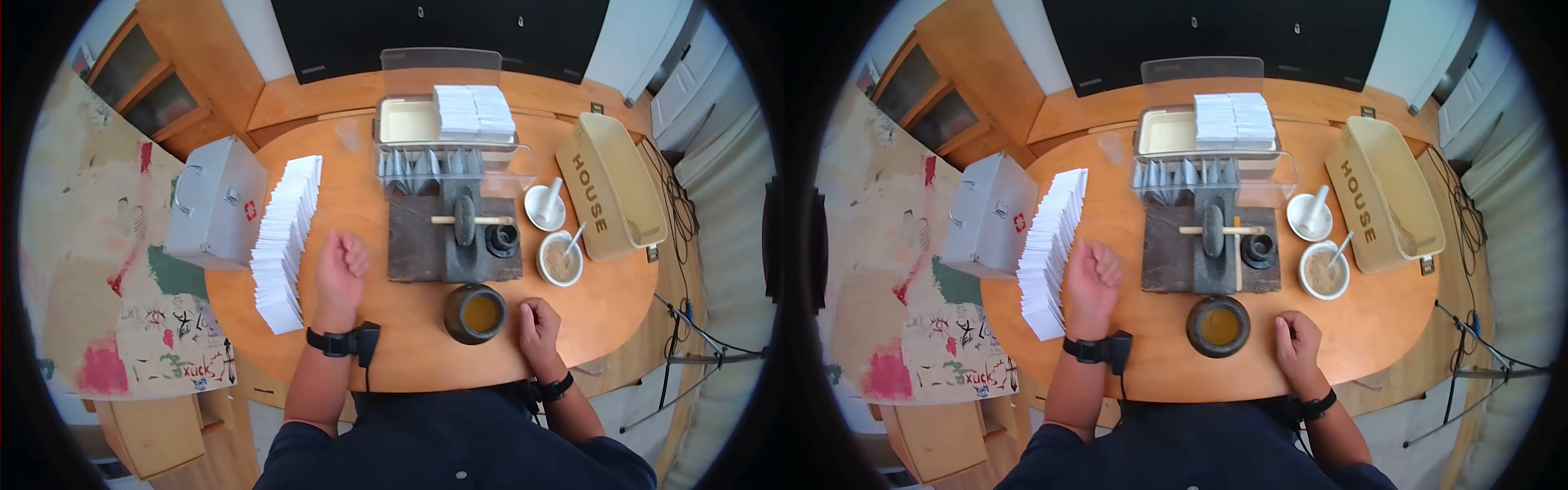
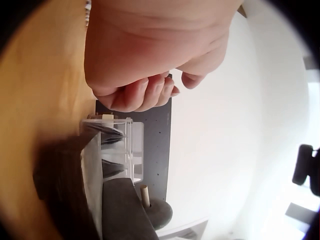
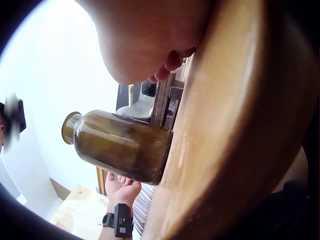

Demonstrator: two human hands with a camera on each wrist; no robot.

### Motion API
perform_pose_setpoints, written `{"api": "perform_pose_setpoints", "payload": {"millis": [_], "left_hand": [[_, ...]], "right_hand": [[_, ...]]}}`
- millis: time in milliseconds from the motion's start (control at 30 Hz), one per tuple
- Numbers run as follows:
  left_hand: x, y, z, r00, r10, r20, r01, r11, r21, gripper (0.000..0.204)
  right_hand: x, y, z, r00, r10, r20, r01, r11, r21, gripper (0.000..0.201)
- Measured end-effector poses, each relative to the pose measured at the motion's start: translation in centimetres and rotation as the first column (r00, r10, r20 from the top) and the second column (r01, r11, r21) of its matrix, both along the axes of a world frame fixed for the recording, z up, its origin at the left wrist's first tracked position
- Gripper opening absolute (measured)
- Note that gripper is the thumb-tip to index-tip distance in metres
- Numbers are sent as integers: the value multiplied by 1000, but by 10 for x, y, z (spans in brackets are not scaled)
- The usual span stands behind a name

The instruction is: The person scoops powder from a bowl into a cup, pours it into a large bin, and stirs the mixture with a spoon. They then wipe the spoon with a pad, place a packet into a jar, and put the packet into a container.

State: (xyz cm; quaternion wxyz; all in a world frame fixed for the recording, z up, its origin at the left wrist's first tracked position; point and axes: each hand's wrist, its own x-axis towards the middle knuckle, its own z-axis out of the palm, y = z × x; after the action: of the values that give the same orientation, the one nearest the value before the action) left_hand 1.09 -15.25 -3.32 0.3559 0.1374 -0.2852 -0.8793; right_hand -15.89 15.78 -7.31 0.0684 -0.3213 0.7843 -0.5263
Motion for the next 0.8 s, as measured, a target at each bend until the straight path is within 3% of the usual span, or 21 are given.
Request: {"api": "perform_pose_setpoints", "payload": {"millis": [33, 67, 133, 233, 500, 700, 767, 800], "left_hand": [[-1, 1, 7, 985, 85, 148, -74, 994, -77, 36], [0, 2, 13, 985, 69, 156, -60, 996, -64, 36], [3, -2, 19, 932, 151, 331, -50, 955, -293, 27], [4, -5, 14, 885, 158, 438, -10, 947, -322, 21], [7, -1, -3, 840, 167, 516, -12, 957, -290, 18], [6, -4, -5, 855, 150, 497, -68, 981, -181, 18], [10, -8, -9, 858, 138, 494, -78, 987, -141, 18], [12, -11, -16, 886, 119, 448, -83, 992, -99, 19]], "right_hand": [[0, 0, 1, 1000, -11, 6, 11, 1000, 11, 11], [0, 0, 3, 999, -4, 34, 4, 1000, -9, 12], [-1, 1, 3, 995, 16, 102, -12, 999, -35, 13], [-2, 1, 0, 998, 15, 55, -12, 998, -60, 13], [-2, -1, -2, 995, 17, 99, -10, 997, -70, 12], [-2, 1, 18, 1000, 3, 3, -3, 1000, -22, 9], [-11, 0, 45, 957, 115, -266, -111, 993, 30, 5], [-13, -3, 64, 946, 117, -301, -111, 993, 39, 3]]}}
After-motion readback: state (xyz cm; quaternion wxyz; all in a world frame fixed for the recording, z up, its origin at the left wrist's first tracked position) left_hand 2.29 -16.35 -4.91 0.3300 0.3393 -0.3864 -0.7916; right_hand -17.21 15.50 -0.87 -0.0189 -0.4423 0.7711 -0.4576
